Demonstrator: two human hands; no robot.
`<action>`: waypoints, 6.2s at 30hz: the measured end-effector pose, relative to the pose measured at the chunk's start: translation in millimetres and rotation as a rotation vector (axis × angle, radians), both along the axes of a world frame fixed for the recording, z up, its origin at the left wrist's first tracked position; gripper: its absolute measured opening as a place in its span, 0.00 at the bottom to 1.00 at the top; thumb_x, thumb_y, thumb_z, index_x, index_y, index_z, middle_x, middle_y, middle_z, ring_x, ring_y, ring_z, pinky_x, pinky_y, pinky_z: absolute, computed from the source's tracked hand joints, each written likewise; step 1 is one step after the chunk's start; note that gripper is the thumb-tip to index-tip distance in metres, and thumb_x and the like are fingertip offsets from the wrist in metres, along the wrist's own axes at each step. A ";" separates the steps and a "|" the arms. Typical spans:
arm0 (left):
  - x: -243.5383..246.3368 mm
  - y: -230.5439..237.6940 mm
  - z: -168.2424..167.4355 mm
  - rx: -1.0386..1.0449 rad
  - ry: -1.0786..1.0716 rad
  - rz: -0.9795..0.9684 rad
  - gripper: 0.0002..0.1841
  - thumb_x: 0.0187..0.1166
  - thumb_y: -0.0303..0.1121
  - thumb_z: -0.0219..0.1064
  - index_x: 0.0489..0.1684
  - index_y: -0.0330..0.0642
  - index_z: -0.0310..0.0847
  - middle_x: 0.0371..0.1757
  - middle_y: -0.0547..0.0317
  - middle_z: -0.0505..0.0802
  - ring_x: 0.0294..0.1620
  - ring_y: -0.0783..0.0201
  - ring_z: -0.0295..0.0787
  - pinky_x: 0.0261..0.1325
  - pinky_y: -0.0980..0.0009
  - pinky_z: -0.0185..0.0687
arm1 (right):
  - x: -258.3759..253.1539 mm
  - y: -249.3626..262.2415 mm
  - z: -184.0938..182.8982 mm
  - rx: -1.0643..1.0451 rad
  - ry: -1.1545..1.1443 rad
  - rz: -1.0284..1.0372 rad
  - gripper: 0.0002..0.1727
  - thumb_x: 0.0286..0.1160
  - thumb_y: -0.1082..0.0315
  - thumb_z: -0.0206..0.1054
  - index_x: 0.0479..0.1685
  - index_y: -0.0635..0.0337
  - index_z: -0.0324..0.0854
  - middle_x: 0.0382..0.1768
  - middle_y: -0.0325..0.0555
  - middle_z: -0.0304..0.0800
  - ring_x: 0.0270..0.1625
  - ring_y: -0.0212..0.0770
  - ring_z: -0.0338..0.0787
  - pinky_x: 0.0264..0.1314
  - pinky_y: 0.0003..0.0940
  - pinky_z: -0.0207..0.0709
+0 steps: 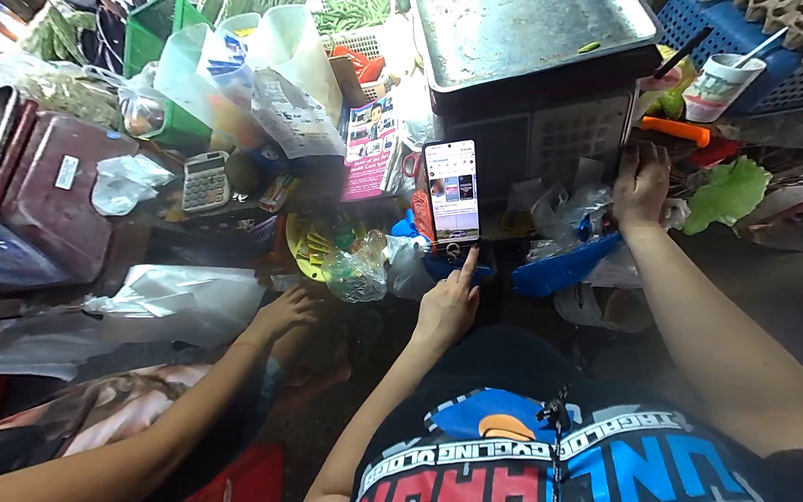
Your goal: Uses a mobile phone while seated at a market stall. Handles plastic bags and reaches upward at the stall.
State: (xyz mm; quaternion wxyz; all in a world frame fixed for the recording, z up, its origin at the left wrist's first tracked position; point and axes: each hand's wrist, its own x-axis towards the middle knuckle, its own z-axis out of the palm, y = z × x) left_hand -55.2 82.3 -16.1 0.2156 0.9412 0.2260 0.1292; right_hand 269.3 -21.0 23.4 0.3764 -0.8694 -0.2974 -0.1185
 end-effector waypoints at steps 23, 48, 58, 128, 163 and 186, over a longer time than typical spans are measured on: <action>-2.7 16.7 6.3 0.048 -0.192 0.189 0.33 0.83 0.42 0.64 0.88 0.41 0.65 0.31 0.53 0.91 0.28 0.55 0.89 0.36 0.56 0.87 | 2.7 -0.7 -2.0 -0.016 -0.004 0.021 0.32 0.94 0.53 0.39 0.69 0.69 0.79 0.69 0.72 0.82 0.77 0.67 0.77 0.82 0.59 0.62; -0.7 2.5 -2.5 0.000 -0.092 0.084 0.30 0.83 0.36 0.61 0.87 0.41 0.68 0.38 0.47 0.93 0.34 0.50 0.92 0.39 0.54 0.88 | 2.4 -0.9 -0.2 -0.043 0.013 0.021 0.33 0.94 0.52 0.36 0.71 0.68 0.79 0.69 0.70 0.82 0.78 0.66 0.77 0.83 0.60 0.61; -2.3 1.6 -4.1 0.001 -0.097 0.092 0.30 0.83 0.36 0.62 0.87 0.41 0.68 0.37 0.48 0.92 0.33 0.51 0.91 0.39 0.54 0.88 | 2.9 -0.1 -2.3 -0.027 -0.001 0.008 0.32 0.95 0.52 0.37 0.69 0.67 0.80 0.67 0.68 0.84 0.76 0.65 0.78 0.81 0.58 0.63; -99.4 22.0 141.9 -1.101 -1.001 0.302 0.11 0.90 0.27 0.51 0.52 0.39 0.82 0.39 0.59 0.92 0.39 0.69 0.91 0.49 0.69 0.91 | -225.6 63.7 68.3 0.109 1.047 1.279 0.09 0.84 0.66 0.64 0.49 0.61 0.86 0.24 0.30 0.87 0.25 0.23 0.84 0.33 0.22 0.81; -101.8 -16.4 87.4 -0.510 -0.438 0.285 0.24 0.76 0.25 0.66 0.73 0.28 0.77 0.64 0.48 0.91 0.67 0.67 0.86 0.77 0.65 0.78 | -223.7 56.7 51.4 0.022 0.343 1.331 0.22 0.72 0.64 0.73 0.68 0.51 0.87 0.56 0.42 0.94 0.50 0.31 0.94 0.52 0.27 0.90; -69.6 -23.0 83.4 -0.450 -0.789 0.202 0.16 0.73 0.18 0.68 0.59 0.28 0.85 0.64 0.48 0.90 0.69 0.63 0.86 0.78 0.64 0.78 | -205.3 34.2 51.8 0.140 1.359 1.129 0.17 0.72 0.77 0.72 0.59 0.61 0.76 0.39 0.40 0.95 0.40 0.31 0.93 0.50 0.30 0.87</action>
